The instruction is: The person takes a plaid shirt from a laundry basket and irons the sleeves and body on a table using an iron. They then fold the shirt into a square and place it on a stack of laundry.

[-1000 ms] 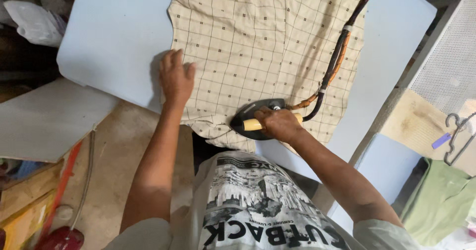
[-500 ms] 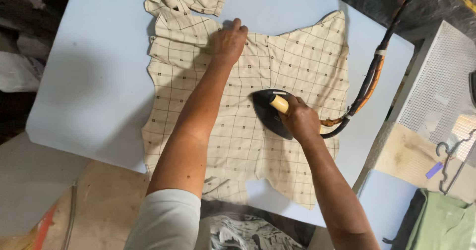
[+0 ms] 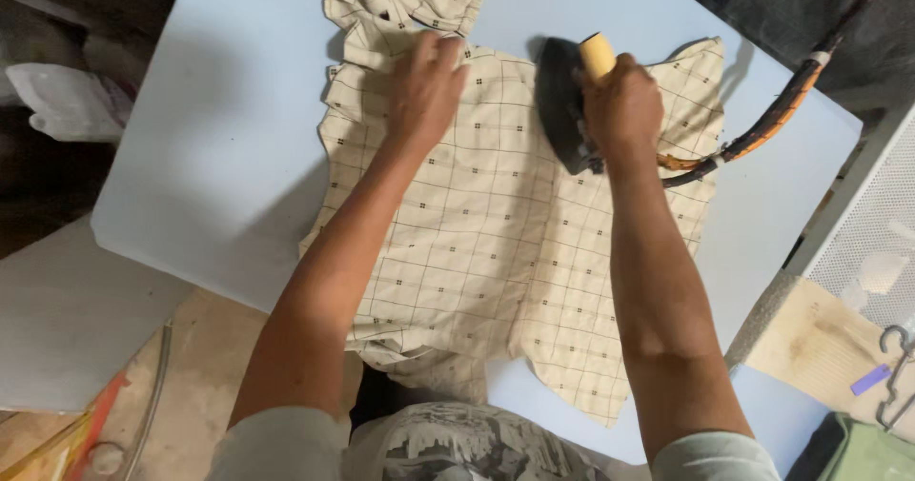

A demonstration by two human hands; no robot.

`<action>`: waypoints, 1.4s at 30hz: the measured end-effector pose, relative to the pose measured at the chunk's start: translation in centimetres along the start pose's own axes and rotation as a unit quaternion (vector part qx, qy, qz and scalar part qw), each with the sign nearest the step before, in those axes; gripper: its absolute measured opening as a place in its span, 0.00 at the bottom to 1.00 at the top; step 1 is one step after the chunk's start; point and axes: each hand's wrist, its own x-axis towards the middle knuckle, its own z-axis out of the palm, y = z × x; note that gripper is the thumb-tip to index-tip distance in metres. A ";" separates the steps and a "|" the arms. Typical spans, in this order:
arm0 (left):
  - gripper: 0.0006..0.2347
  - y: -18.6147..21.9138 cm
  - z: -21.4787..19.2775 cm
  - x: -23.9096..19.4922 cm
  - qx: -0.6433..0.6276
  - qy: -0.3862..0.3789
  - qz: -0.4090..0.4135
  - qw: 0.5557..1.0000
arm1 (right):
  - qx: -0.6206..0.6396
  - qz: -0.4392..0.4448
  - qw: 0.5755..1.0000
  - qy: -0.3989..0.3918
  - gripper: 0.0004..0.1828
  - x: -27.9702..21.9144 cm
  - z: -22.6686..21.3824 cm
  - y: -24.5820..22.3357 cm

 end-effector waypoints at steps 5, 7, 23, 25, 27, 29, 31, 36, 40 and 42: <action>0.33 -8.1 -7.9 -6.1 0.106 0.029 -0.236 0.965 | -0.021 -0.020 0.996 -0.090 0.21 -0.6 -2.4 0.8; 0.21 -9.5 -7.7 -5.8 0.049 -0.103 -0.308 0.945 | -0.095 -0.139 0.976 -0.138 0.24 -4.1 -2.7 1.2; 0.14 -12.3 -6.9 -9.7 -0.165 -0.017 -0.325 0.931 | -0.066 -0.116 0.991 -0.032 0.19 -2.4 0.3 -1.8; 0.15 -13.0 -6.4 -9.9 -0.159 -0.001 -0.314 0.936 | -0.069 -0.147 0.986 -0.038 0.21 -1.1 0.5 -3.2; 0.15 -13.5 -5.6 -9.8 -0.151 0.012 -0.313 0.938 | -0.066 -0.213 0.971 -0.086 0.19 -1.5 0.5 -4.6; 0.15 -13.7 -4.9 -9.5 -0.140 0.024 -0.321 0.936 | -0.085 -0.284 0.948 -0.119 0.19 -2.3 0.5 -6.2; 0.15 -13.8 -4.6 -9.6 -0.121 0.017 -0.323 0.938 | -0.126 -0.355 0.915 -0.141 0.20 -3.7 1.0 -8.1; 0.15 -13.6 -5.4 -10.6 -0.131 -0.020 -0.330 0.935 | -0.116 -0.344 0.916 -0.169 0.19 -4.2 3.4 -14.1; 0.16 -13.3 -7.8 -10.9 -0.162 -0.075 -0.336 0.925 | -0.085 -0.349 0.920 -0.157 0.20 -4.0 4.8 -18.6; 0.17 -12.7 -9.4 -11.1 -0.181 -0.063 -0.361 0.913 | -0.089 -0.336 0.922 -0.172 0.20 -3.7 5.3 -20.2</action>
